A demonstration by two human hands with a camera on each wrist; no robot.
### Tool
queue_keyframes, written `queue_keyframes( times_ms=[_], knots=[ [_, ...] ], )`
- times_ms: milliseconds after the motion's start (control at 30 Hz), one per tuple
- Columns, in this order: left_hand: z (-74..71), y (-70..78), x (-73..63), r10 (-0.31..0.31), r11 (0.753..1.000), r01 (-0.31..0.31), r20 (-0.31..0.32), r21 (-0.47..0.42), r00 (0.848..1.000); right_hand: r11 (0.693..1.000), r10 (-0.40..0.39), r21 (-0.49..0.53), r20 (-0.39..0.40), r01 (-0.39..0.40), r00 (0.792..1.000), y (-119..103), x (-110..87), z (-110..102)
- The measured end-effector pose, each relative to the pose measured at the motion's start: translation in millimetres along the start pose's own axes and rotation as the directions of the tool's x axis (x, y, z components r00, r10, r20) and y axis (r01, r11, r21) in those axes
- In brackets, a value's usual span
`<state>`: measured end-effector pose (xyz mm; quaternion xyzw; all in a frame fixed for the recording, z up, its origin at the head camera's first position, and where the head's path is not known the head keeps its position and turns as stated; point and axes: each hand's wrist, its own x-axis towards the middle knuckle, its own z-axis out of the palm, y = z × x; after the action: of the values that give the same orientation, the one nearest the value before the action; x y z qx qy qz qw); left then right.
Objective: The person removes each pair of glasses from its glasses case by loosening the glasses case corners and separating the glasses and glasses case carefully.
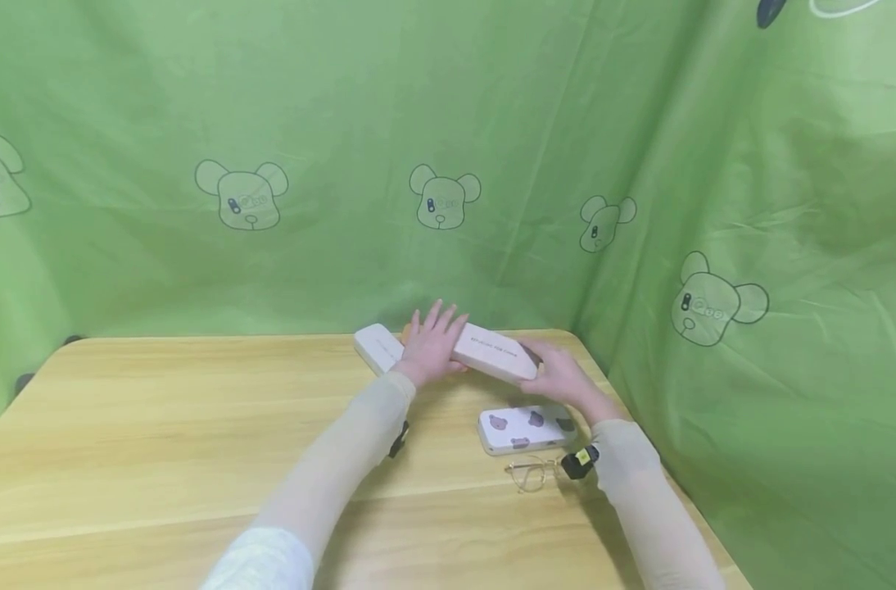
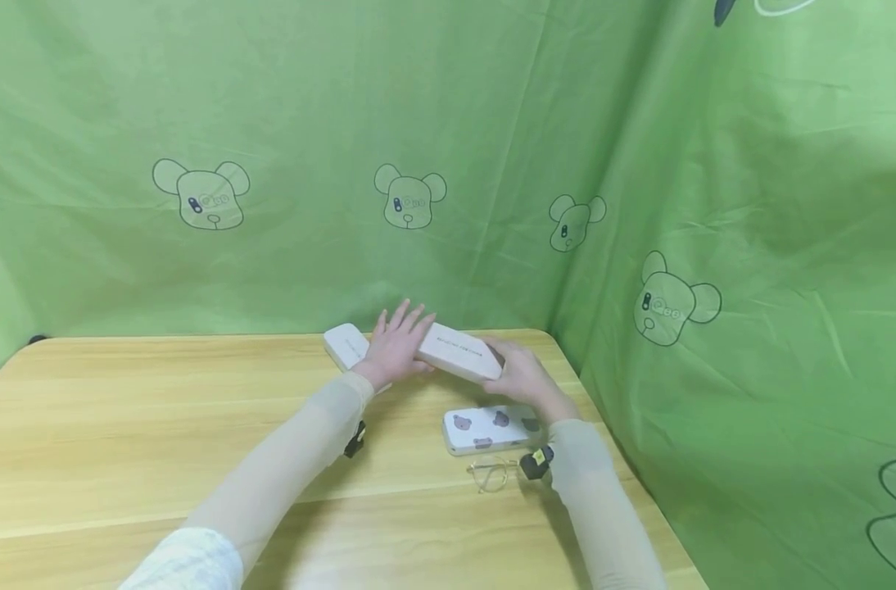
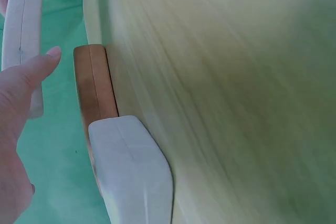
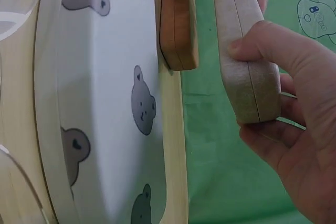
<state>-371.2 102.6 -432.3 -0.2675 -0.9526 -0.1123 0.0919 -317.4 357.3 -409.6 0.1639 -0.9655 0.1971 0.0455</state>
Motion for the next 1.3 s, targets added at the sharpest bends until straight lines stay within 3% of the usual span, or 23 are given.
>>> queue_keyframes(
  times_ms=[200,433,700,900,1100,1300],
  knots=[
    [-0.9,-2.0,-6.1,0.018,1.000,-0.018,-0.018,0.006,1.000,0.999,-0.034,-0.019,0.033,0.035,0.999,0,-1.9,0],
    [-3.5,0.6,-15.6,0.000,0.999,0.003,-0.101,0.035,0.995,0.998,-0.028,-0.054,0.046,0.030,0.999,-11,-7.8,-5],
    [-10.3,6.0,-32.8,-0.050,0.998,0.045,-0.175,-0.032,0.983,0.993,-0.055,-0.103,0.016,0.056,0.998,-25,-14.9,-8],
    [-18.4,9.3,-46.5,-0.091,0.993,0.075,-0.210,-0.086,0.973,0.984,-0.104,-0.150,-0.051,0.095,0.993,-35,-16.5,-6],
    [-22.5,11.9,-61.1,-0.141,0.980,0.104,-0.221,-0.170,0.965,0.975,-0.112,-0.199,-0.077,0.095,0.991,-48,-20.0,-4],
    [-26.5,13.7,-75.9,-0.167,0.974,0.129,-0.209,-0.185,0.963,0.975,-0.114,-0.199,-0.063,0.100,0.991,-62,-24.7,-2]
  ],
)
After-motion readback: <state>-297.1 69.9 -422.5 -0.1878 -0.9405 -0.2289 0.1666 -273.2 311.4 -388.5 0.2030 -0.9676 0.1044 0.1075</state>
